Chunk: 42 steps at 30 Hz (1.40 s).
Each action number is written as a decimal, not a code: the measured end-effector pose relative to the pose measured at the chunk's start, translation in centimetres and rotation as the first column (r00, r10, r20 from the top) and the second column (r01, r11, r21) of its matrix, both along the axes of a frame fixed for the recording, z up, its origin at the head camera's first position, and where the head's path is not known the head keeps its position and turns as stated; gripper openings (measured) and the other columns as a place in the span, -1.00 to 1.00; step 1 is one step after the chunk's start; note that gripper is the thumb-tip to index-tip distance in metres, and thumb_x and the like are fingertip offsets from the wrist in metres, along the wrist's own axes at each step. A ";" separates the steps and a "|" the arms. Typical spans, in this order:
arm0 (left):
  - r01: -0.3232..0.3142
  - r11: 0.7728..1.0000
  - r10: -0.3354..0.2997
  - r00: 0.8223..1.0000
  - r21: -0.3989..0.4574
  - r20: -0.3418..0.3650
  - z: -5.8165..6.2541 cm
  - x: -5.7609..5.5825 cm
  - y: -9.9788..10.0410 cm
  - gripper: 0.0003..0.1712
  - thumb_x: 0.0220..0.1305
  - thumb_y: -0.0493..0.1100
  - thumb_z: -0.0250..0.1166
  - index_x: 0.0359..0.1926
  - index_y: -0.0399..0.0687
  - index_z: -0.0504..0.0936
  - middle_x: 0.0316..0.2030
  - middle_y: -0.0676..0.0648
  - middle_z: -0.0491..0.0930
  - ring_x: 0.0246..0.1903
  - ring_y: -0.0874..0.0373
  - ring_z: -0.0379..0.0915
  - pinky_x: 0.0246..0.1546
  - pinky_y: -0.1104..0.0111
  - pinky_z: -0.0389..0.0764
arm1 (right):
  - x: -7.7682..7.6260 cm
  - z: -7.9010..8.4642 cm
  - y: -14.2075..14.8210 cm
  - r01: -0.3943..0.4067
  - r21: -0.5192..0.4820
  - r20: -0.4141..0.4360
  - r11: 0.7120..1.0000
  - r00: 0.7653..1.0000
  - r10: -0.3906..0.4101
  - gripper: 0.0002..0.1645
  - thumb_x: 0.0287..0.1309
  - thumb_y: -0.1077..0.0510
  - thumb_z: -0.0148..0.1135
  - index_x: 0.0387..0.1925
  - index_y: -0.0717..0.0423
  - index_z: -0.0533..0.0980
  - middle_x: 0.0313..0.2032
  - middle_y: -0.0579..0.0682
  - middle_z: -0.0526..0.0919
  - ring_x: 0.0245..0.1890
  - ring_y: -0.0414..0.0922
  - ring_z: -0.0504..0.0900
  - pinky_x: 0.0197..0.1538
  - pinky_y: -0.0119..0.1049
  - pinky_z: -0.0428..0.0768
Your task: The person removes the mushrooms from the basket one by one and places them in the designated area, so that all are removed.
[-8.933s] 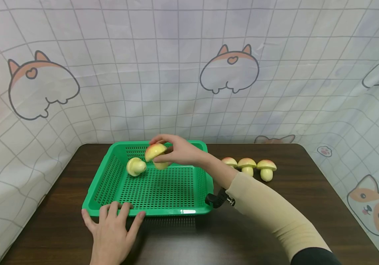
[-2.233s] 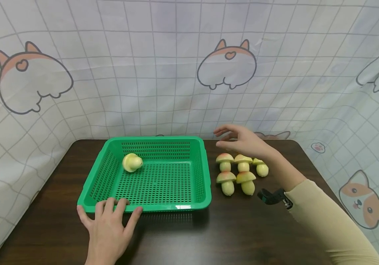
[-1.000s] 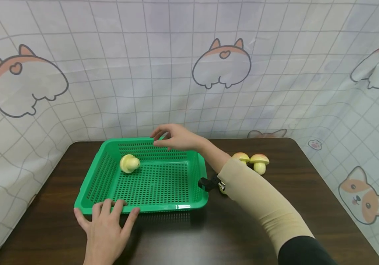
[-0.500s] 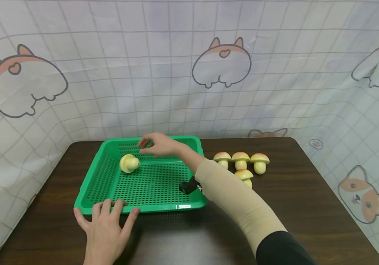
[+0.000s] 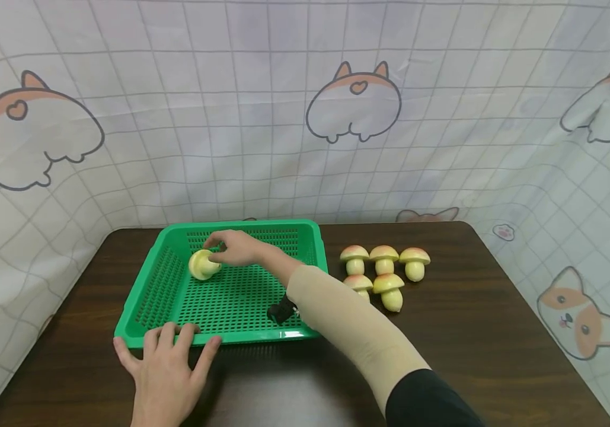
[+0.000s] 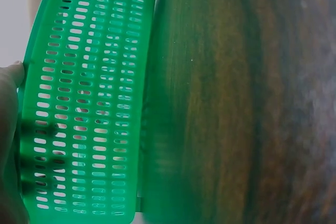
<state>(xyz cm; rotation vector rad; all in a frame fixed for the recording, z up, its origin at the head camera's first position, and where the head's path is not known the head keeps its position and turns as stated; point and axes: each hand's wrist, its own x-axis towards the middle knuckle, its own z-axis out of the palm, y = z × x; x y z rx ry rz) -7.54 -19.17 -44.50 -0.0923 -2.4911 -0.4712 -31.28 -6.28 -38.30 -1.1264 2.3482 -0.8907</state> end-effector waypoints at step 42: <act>-0.022 1.000 0.022 0.999 0.006 0.026 -0.1 0.0 0.0 -0.47 0.39 0.26 0.28 -0.19 -0.16 0.66 -0.19 -0.24 0.55 -0.06 -0.34 0.35 0.21 -0.55 -0.48 | -0.5 -3.4 -2.0 -0.087 0.116 -0.023 0.989 0.996 0.090 -0.37 0.44 0.21 0.18 0.49 -0.01 0.35 0.21 0.00 0.51 -0.17 -0.16 0.47 -0.23 -0.37 0.46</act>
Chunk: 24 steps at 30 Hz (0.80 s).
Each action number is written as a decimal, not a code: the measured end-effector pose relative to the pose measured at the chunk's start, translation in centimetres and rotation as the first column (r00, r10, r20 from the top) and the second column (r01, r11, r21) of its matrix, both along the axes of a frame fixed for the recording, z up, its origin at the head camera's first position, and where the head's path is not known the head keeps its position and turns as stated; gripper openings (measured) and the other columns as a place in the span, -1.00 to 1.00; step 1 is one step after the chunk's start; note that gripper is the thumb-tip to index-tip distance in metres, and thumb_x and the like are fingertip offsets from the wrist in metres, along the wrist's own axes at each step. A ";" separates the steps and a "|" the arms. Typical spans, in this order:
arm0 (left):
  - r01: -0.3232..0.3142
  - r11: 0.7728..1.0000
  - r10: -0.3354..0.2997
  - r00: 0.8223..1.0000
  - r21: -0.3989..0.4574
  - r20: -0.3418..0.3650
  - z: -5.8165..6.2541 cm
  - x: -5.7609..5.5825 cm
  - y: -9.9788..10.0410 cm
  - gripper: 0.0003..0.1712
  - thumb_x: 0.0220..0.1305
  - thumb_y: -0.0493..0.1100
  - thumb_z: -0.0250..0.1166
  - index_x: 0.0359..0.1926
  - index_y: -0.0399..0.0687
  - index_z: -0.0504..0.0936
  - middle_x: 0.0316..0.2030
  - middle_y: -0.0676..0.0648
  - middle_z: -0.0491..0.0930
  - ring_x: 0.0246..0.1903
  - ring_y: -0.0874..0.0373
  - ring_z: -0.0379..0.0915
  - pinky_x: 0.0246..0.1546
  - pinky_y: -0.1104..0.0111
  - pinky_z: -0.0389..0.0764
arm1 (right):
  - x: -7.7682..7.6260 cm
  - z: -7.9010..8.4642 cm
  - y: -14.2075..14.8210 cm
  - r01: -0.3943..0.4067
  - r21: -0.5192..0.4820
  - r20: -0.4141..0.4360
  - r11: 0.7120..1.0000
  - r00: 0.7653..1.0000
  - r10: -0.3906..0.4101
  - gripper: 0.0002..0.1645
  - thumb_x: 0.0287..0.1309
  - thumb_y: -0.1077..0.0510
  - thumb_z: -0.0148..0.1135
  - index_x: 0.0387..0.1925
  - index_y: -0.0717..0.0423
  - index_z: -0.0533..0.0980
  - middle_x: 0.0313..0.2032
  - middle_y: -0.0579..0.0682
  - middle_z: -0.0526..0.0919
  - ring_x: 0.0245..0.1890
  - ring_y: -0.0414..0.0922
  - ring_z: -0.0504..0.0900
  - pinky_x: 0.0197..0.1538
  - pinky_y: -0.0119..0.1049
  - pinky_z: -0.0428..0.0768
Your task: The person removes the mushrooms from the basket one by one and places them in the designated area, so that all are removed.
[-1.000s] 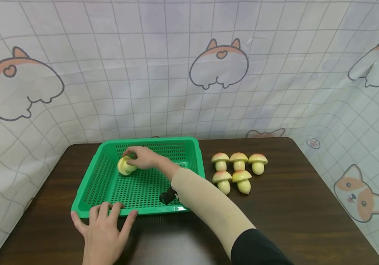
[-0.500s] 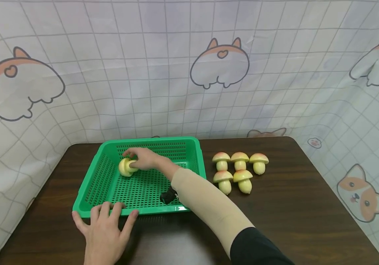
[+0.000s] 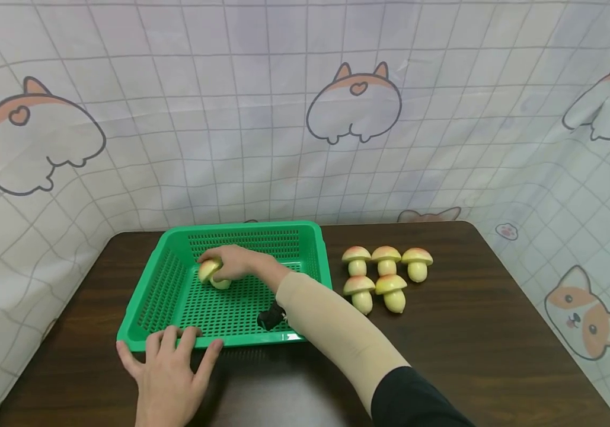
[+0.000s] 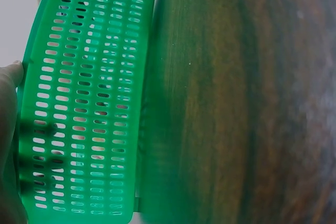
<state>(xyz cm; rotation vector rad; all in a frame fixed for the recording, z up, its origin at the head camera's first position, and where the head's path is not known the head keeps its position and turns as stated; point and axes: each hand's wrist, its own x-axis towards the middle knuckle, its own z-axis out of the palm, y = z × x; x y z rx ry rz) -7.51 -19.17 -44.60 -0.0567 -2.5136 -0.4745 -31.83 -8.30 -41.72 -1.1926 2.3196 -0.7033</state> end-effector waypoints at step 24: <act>0.006 1.000 -0.006 0.999 -0.004 -0.036 -0.1 -0.1 0.0 -0.46 0.38 0.27 0.28 -0.21 -0.16 0.64 -0.20 -0.26 0.55 -0.08 -0.33 0.36 0.21 -0.55 -0.45 | 0.2 0.5 0.1 0.114 0.001 -0.031 0.994 0.993 -0.114 -0.43 0.31 0.07 0.42 0.30 0.01 0.49 0.04 -0.01 0.56 -0.16 -0.17 0.54 -0.24 -0.35 0.55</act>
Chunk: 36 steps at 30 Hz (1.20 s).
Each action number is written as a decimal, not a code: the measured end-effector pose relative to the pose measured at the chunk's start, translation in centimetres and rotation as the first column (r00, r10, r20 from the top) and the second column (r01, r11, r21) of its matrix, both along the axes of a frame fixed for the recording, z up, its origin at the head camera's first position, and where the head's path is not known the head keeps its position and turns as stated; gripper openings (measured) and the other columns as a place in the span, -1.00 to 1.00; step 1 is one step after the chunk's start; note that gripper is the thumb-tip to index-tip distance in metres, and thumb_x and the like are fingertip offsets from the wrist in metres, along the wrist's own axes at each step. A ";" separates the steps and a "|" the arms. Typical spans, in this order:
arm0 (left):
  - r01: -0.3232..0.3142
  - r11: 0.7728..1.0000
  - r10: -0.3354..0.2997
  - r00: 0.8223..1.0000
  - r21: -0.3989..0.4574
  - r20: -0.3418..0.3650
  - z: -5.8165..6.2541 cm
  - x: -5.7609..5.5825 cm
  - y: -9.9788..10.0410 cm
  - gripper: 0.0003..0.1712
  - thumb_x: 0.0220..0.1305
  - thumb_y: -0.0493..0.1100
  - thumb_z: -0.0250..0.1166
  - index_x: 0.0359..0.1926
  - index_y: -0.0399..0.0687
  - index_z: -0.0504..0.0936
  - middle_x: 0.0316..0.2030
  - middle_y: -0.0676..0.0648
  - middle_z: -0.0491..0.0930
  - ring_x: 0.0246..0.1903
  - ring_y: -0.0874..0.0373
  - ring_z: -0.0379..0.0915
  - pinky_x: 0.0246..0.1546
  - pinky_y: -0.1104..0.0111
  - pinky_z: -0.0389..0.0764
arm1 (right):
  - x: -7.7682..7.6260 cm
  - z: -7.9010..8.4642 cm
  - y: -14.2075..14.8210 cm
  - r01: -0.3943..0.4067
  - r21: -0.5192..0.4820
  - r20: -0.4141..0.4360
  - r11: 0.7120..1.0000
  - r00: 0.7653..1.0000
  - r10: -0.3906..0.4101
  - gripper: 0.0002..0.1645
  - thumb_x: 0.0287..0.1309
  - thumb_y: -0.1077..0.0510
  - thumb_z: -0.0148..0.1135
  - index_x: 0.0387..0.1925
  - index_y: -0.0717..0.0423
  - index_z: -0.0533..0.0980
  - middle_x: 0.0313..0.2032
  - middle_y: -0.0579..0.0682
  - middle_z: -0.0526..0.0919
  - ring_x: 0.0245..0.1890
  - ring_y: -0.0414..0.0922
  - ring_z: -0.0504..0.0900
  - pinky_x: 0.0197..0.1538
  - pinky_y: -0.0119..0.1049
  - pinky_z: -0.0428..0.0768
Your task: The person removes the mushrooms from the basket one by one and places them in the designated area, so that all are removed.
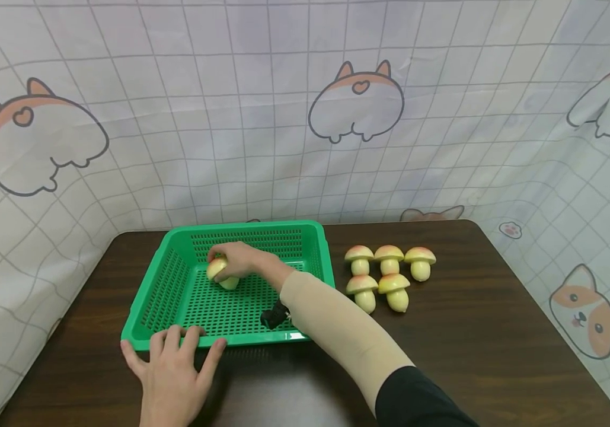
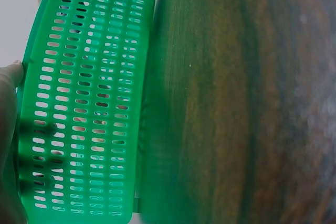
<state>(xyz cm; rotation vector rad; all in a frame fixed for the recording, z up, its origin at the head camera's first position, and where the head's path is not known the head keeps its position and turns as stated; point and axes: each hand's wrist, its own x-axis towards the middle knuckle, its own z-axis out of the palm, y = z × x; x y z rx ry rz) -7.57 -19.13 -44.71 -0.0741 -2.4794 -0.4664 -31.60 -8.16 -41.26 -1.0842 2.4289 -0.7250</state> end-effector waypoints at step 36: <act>0.000 1.000 0.000 1.000 -0.001 -0.001 0.1 0.0 0.1 -0.47 0.37 0.26 0.29 -0.21 -0.15 0.64 -0.21 -0.24 0.56 -0.09 -0.34 0.38 0.19 -0.58 -0.40 | 0.2 5.6 1.5 0.026 -0.262 0.181 0.965 0.983 0.023 -0.47 0.30 0.10 0.43 0.27 -0.03 0.54 0.01 -0.06 0.51 -0.18 -0.09 0.63 -0.28 -0.24 0.72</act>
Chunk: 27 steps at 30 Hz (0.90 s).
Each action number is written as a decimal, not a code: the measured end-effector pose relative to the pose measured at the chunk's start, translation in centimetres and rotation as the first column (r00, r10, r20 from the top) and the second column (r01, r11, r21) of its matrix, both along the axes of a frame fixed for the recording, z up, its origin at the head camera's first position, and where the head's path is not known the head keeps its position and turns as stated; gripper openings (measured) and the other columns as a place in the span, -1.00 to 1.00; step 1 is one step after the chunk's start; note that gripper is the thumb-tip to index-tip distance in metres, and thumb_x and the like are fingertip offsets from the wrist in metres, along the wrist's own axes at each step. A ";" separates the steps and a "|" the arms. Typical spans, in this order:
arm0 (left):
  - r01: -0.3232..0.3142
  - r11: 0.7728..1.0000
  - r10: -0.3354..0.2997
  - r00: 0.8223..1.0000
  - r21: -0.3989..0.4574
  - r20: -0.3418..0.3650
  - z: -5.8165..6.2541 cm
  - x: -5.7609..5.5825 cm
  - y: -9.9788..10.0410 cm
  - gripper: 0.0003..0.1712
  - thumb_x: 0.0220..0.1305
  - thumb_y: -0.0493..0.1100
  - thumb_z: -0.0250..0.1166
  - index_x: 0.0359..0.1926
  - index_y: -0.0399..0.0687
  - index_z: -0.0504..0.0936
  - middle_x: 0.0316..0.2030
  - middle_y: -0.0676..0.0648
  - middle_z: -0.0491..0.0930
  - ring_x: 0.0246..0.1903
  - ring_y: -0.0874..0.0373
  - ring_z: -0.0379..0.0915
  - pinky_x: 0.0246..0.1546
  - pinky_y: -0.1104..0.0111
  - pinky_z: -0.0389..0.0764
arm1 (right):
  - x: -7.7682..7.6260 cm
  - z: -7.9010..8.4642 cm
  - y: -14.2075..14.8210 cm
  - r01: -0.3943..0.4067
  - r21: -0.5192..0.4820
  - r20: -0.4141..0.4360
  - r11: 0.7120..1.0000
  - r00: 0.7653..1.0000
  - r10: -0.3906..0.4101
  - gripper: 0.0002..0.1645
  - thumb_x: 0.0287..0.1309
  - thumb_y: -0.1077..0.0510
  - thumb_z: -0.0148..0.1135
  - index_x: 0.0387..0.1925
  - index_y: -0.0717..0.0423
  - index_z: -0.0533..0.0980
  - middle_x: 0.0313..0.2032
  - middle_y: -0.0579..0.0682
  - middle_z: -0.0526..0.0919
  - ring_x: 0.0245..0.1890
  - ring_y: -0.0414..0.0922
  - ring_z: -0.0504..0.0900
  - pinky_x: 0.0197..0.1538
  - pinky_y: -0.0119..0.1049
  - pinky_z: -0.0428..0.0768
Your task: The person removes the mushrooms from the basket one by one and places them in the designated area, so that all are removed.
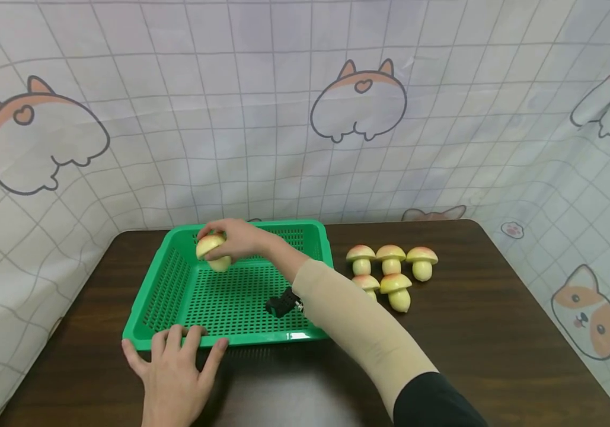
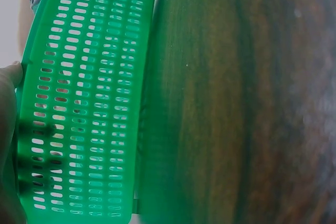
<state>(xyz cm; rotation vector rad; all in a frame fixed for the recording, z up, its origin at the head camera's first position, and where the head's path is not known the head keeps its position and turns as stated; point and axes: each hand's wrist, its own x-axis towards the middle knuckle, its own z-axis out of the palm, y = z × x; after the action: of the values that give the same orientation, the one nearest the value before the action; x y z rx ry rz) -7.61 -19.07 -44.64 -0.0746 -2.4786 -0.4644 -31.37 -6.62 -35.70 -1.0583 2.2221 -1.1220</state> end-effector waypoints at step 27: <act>-0.015 1.000 0.015 0.999 0.010 0.036 0.1 0.0 0.1 -0.46 0.39 0.28 0.27 -0.21 -0.14 0.63 -0.22 -0.23 0.54 -0.09 -0.32 0.36 0.21 -0.56 -0.45 | 2.9 4.6 5.2 0.035 -0.131 -0.076 0.991 0.996 -0.046 -0.53 0.26 0.10 0.46 0.19 -0.12 0.59 0.05 -0.16 0.59 -0.07 -0.12 0.60 -0.22 -0.24 0.69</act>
<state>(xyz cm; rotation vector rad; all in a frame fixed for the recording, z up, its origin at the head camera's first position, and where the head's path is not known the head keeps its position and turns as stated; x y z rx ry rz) -7.60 -18.94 -44.50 -0.0442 -2.5104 -0.4759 -28.50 -1.47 -31.09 -1.1326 2.2668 -1.2773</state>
